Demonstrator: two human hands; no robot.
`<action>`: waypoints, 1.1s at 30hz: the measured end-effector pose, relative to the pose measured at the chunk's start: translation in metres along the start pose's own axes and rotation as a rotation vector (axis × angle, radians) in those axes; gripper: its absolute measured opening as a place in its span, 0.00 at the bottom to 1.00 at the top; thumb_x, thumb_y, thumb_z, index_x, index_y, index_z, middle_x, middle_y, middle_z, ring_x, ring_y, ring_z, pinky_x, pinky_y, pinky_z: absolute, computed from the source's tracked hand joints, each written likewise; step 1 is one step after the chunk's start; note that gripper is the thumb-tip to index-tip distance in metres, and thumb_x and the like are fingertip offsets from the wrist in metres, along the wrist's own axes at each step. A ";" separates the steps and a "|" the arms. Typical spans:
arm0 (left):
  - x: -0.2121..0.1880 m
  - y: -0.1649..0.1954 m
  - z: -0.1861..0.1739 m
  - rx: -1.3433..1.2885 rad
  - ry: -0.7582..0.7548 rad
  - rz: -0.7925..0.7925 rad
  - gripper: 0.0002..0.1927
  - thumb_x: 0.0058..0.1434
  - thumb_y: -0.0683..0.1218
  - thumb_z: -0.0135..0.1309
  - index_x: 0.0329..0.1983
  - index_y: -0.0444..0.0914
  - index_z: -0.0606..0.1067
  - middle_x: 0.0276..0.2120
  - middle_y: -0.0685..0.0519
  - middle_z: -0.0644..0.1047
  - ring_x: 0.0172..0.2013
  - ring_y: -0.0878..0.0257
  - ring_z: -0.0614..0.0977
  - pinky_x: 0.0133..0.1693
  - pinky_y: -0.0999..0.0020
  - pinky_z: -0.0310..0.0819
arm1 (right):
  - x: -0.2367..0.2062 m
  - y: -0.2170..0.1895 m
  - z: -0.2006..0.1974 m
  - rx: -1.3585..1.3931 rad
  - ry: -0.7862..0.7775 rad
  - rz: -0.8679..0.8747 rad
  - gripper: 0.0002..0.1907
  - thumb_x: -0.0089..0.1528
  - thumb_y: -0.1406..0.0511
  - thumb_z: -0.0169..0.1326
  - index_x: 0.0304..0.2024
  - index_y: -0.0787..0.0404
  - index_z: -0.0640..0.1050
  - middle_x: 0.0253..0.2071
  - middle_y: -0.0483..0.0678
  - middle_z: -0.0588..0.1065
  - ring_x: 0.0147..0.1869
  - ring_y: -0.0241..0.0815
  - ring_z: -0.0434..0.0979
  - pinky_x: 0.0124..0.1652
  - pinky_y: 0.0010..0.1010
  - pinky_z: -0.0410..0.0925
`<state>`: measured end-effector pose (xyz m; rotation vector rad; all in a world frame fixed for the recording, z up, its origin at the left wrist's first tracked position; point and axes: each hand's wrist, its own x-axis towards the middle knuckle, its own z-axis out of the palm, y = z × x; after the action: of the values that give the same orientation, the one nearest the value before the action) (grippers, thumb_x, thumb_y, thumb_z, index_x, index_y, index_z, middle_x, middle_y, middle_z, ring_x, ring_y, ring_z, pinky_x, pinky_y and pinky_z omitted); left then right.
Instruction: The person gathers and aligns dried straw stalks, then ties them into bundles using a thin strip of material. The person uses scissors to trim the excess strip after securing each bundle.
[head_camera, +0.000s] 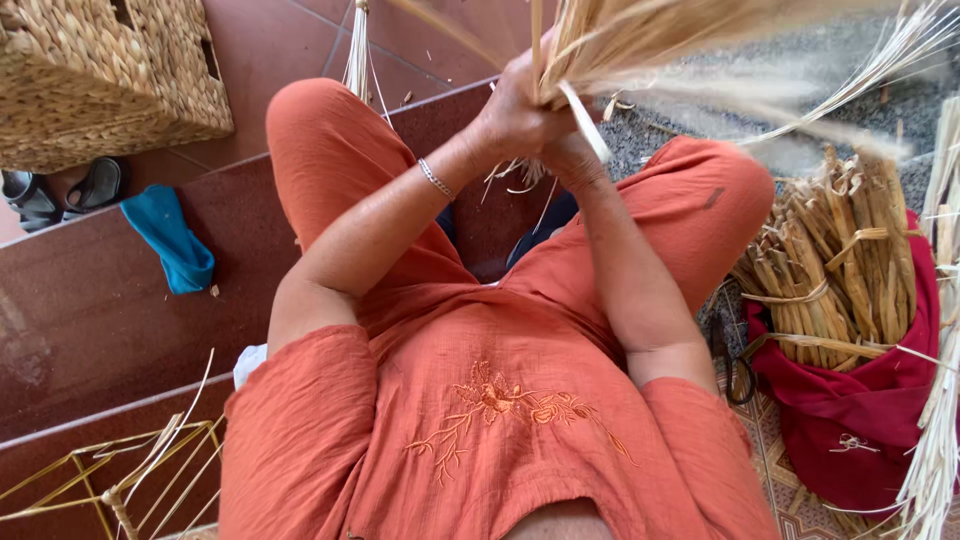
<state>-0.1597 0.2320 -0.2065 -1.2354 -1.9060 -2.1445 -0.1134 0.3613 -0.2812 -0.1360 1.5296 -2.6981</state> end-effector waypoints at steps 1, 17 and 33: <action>-0.007 -0.004 0.001 -0.026 -0.001 -0.050 0.23 0.63 0.41 0.68 0.58 0.32 0.71 0.45 0.49 0.80 0.47 0.62 0.82 0.51 0.63 0.79 | 0.003 0.003 0.002 0.184 0.023 0.040 0.27 0.70 0.62 0.57 0.66 0.64 0.63 0.61 0.53 0.69 0.64 0.44 0.72 0.62 0.35 0.72; 0.038 0.048 -0.040 -0.403 0.092 -0.290 0.19 0.57 0.38 0.69 0.49 0.34 0.74 0.39 0.54 0.80 0.39 0.67 0.82 0.41 0.68 0.81 | -0.010 -0.001 0.049 -0.672 0.050 0.175 0.08 0.59 0.67 0.67 0.34 0.61 0.79 0.29 0.42 0.77 0.32 0.32 0.76 0.34 0.27 0.72; 0.074 0.062 -0.141 0.824 0.217 -0.239 0.09 0.74 0.45 0.55 0.49 0.34 0.72 0.38 0.52 0.77 0.37 0.62 0.81 0.38 0.66 0.81 | 0.001 -0.032 0.101 -0.789 -0.063 -0.166 0.44 0.57 0.70 0.69 0.69 0.63 0.57 0.44 0.45 0.75 0.44 0.35 0.78 0.43 0.27 0.76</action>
<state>-0.2548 0.1320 -0.1061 -0.6067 -2.4986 -1.2060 -0.1041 0.2917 -0.2021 -0.3705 2.5479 -1.9857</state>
